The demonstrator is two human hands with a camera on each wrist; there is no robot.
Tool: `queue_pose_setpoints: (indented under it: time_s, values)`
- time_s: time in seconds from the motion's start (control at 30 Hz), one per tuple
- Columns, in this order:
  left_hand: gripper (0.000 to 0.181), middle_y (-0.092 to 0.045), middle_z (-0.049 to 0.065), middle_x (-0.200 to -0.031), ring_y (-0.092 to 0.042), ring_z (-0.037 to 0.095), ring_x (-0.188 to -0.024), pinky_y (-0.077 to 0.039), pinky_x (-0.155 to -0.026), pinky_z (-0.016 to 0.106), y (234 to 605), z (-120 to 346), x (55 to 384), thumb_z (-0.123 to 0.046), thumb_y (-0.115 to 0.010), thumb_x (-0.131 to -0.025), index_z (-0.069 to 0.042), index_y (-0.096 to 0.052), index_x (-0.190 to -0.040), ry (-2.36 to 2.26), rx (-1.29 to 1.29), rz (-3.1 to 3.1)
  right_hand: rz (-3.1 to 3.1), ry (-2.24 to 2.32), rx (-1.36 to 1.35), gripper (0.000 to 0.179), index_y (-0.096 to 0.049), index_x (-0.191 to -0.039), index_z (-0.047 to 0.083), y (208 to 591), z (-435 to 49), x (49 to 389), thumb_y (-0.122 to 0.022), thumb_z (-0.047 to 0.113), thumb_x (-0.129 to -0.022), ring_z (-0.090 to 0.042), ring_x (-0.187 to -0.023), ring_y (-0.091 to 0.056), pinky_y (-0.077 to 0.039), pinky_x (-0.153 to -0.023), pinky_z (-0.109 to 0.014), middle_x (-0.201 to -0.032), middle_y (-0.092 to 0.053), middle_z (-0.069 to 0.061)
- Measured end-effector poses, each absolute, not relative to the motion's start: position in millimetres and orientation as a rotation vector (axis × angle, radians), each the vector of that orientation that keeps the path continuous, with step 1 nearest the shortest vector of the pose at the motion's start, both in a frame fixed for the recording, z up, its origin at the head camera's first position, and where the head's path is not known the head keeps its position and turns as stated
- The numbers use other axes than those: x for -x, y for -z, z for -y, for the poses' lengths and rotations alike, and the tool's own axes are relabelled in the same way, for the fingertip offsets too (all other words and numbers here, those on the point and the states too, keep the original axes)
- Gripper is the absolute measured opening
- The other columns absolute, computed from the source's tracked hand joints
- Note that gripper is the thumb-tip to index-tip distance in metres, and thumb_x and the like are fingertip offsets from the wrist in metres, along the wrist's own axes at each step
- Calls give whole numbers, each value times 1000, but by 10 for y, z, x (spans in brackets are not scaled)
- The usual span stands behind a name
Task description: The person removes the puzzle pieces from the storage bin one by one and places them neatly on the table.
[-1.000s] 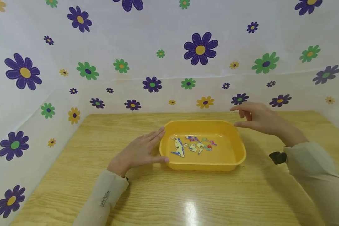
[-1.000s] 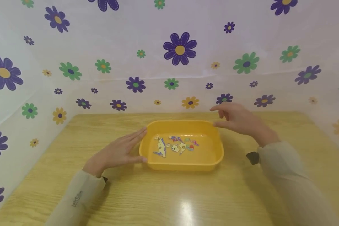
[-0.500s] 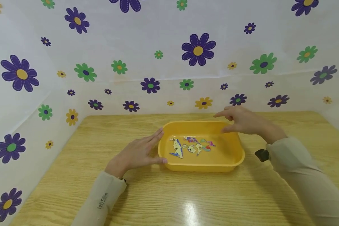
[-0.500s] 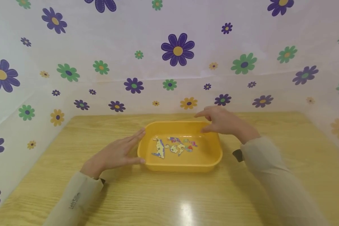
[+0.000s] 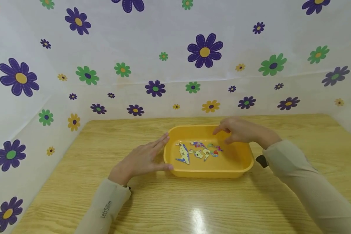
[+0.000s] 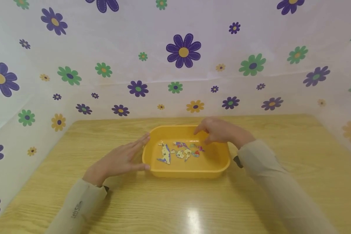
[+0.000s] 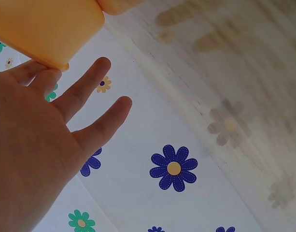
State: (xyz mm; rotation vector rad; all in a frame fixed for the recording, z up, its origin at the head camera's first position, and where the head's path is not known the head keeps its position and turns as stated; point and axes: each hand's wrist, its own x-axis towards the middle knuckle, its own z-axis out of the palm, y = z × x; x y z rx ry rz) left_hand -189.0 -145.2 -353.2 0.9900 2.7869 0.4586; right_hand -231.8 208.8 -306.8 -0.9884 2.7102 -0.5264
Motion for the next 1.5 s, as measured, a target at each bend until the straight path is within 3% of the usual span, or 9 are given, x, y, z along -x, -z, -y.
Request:
queue_pose_setpoints:
  time_s: [0.3,0.53,0.77,1.13,1.5]
  values:
    - [101,-10,3,-169,-28,34,-149,-30,-117,56,3546,1451,1895,-67,-61,-91,-9,-19,-163,-490,-969,-2783,-2632,398,993,36,-75,-115,1,3230,-2030,2377,-73,-6,-80,-19,-82,-50,-47,-75,-33,-95,-66,-4]
    - [101,-9,3,-169,-26,33,-150,-30,-117,56,3563,1451,1903,-66,-62,-91,-10,-18,-163,-507,-968,-2770,-2636,326,987,31,-77,-111,2,3322,-2024,2368,-72,-4,-81,-21,-83,-53,-50,-78,-37,-99,-70,-4]
    - [102,-8,1,-169,-26,33,-150,-28,-117,57,3563,1468,1902,-67,-62,-90,-11,-18,-163,-523,-942,-2765,-2656,297,1098,25,-79,-105,2,3426,-2022,2393,-75,-3,-81,-28,-97,-65,-53,-97,-49,-105,-74,-8]
    - [102,-9,1,-169,-26,33,-150,-29,-117,57,3547,1464,1905,-66,-63,-91,-10,-18,-163,-515,-964,-2773,-2706,228,1062,16,-80,-98,8,3440,-1990,2375,-77,1,-84,-24,-92,-62,-54,-97,-48,-99,-73,-2]
    - [103,-9,2,-169,-28,34,-149,-30,-116,58,3552,1455,1892,-67,-62,-90,-10,-18,-163,-516,-961,-2780,-2730,212,1011,10,-74,-90,13,3428,-1978,2362,-78,6,-83,-18,-82,-56,-55,-84,-37,-91,-68,2]
